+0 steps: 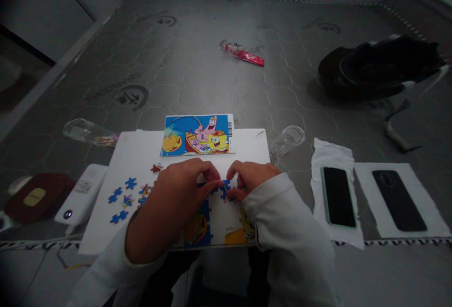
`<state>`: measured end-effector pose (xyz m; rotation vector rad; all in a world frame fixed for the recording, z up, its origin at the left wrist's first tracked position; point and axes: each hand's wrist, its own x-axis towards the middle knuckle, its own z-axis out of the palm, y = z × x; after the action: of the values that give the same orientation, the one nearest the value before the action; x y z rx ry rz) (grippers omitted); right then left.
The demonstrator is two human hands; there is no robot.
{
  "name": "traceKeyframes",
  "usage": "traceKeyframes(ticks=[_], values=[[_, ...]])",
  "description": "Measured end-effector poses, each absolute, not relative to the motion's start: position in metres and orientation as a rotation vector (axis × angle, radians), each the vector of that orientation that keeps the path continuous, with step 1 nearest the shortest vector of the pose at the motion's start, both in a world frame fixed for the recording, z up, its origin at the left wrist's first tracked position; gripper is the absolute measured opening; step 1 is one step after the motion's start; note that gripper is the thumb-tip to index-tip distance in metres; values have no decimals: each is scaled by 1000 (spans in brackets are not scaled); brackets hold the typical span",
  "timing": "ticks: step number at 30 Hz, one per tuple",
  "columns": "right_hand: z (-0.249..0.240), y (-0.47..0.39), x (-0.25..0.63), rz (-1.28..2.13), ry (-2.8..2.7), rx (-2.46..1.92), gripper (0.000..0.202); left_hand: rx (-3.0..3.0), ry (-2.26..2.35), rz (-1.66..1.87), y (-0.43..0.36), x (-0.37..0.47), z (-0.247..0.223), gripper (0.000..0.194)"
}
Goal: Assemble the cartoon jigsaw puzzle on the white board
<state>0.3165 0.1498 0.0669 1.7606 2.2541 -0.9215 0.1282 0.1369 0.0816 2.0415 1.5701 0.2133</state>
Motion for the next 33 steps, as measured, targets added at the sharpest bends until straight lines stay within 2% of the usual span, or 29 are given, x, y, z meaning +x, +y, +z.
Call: traceKeyframes(ticks=[7,12,18,23,30,33], values=[[68,146,325,-856,2381,1761,28,2070,1665,147,133,121,98,8],[79,137,353,-832,2437,1841,23,1938,1765,-209,135,101,118,14],[84,132,360,-942,2241,1952,21,1931,1700,-371,138,97,110,14],[80,134,359,-1005,2209,1970,14,1948,1583,-265,142,96,97,5],[81,133,360,-976,2232,1972,11,1964,1464,-131,146,90,88,8],[83,132,358,-985,2210,1988,17,1960,1453,-130,148,91,89,10]])
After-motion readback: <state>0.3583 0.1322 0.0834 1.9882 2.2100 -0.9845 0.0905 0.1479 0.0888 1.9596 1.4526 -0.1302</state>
